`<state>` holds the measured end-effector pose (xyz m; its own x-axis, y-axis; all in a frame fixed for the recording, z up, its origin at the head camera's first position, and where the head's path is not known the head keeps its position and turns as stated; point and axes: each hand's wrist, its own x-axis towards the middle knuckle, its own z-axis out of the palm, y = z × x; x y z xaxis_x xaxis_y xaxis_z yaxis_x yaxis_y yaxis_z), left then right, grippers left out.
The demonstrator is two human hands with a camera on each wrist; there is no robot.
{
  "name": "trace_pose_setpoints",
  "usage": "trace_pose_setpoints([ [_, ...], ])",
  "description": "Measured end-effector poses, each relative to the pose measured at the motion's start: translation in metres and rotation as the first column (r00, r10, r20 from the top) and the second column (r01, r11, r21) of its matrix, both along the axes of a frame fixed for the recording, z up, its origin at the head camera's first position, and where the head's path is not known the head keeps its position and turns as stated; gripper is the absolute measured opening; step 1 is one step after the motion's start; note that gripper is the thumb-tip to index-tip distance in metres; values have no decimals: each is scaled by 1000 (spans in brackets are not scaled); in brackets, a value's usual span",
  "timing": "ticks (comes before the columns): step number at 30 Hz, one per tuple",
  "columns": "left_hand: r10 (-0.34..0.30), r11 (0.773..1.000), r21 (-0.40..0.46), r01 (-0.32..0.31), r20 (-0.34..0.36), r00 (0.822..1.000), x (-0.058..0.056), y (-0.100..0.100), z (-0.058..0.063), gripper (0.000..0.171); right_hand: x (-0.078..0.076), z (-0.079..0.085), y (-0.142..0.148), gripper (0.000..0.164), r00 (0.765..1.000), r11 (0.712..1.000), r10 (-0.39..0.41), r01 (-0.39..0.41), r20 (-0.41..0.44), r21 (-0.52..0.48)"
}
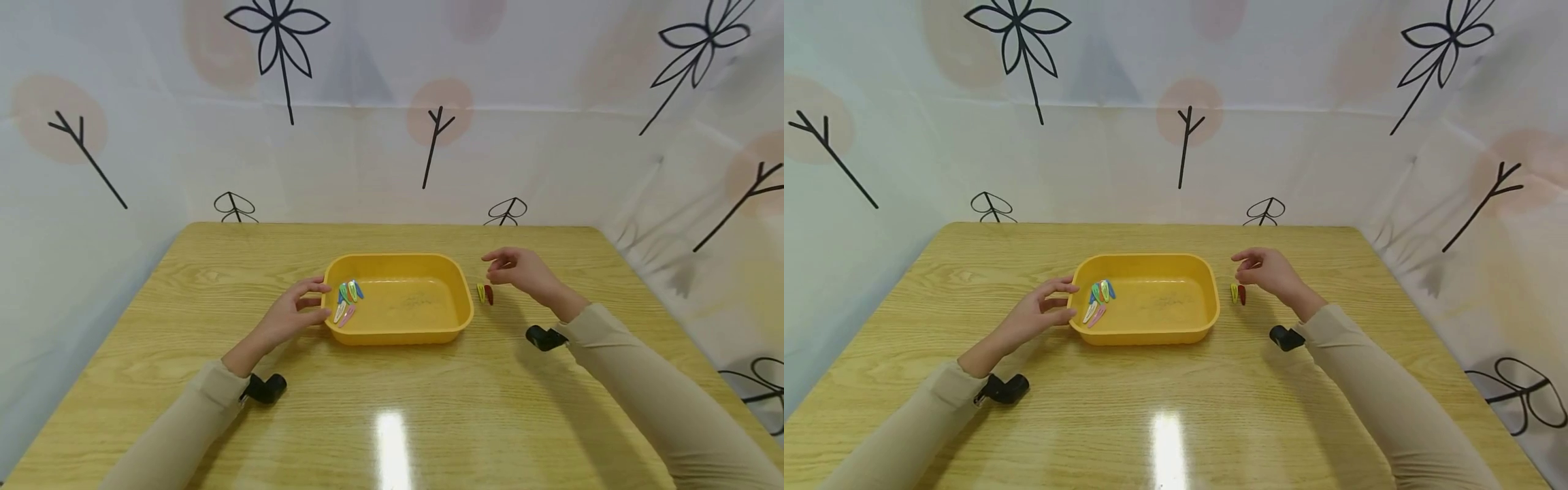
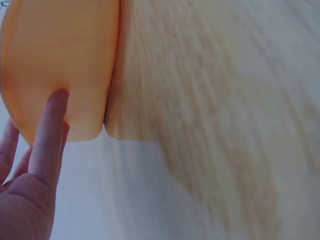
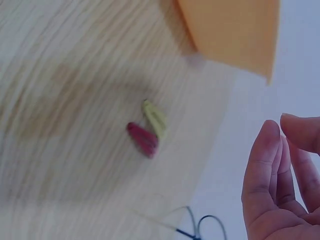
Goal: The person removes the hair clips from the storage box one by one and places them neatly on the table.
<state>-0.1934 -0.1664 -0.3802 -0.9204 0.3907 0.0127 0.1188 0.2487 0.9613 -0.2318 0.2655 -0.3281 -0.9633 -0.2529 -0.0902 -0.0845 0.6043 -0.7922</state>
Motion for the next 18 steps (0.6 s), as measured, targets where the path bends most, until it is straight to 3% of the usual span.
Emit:
trace_pose_setpoints([
  [18,-6,1000,17,6,0,1000,0,0,-1,48,-4,27,-40,33,998,998,50,-49,-24,39],
])
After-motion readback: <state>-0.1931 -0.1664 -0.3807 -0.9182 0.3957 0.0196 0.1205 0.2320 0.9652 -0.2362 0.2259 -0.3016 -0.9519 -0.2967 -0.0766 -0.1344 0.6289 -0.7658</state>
